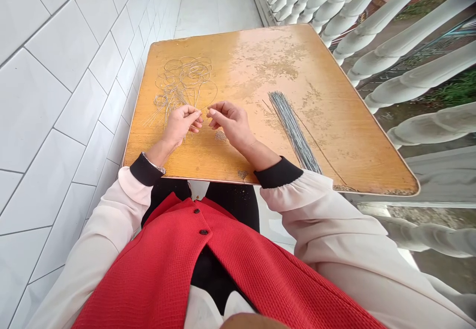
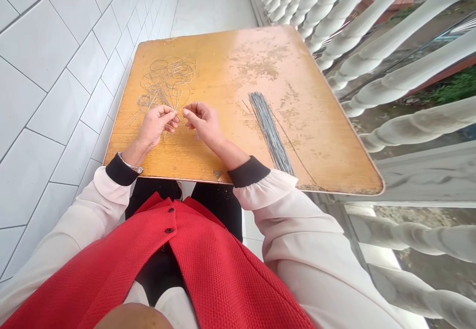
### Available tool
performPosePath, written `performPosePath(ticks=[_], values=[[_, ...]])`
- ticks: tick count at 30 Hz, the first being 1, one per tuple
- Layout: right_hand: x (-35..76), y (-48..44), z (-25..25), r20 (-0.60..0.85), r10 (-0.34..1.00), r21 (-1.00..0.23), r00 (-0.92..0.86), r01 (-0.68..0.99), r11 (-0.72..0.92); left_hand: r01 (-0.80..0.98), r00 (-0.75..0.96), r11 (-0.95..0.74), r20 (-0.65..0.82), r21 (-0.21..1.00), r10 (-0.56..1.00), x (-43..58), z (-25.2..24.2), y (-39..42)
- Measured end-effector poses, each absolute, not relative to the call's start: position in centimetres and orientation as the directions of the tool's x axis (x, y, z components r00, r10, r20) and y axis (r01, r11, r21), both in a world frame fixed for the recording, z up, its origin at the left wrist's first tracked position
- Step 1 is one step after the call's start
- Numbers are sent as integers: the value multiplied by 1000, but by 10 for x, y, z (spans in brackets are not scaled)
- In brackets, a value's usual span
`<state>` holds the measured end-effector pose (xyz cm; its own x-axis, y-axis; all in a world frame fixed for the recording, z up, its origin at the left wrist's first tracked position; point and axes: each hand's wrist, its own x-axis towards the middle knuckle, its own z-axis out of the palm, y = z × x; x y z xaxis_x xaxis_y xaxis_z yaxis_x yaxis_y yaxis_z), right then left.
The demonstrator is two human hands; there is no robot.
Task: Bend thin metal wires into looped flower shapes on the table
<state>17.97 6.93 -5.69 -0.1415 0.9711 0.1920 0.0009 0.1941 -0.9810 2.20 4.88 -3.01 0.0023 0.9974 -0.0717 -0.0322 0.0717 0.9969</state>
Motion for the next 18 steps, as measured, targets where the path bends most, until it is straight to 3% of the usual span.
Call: performPosePath(ticks=[3, 11, 18], values=[[182, 70, -53, 140, 984, -989, -108, -72, 133, 5, 5, 67, -67, 998, 998, 23, -30, 48], [179, 67, -44, 45, 994, -997, -103, -69, 38, 43, 80, 81, -85, 996, 993, 19, -29, 48], [175, 66, -45, -48, 989, -996, -141, 76, -37, 34, -17, -83, 84, 996, 996, 16, -34, 54]])
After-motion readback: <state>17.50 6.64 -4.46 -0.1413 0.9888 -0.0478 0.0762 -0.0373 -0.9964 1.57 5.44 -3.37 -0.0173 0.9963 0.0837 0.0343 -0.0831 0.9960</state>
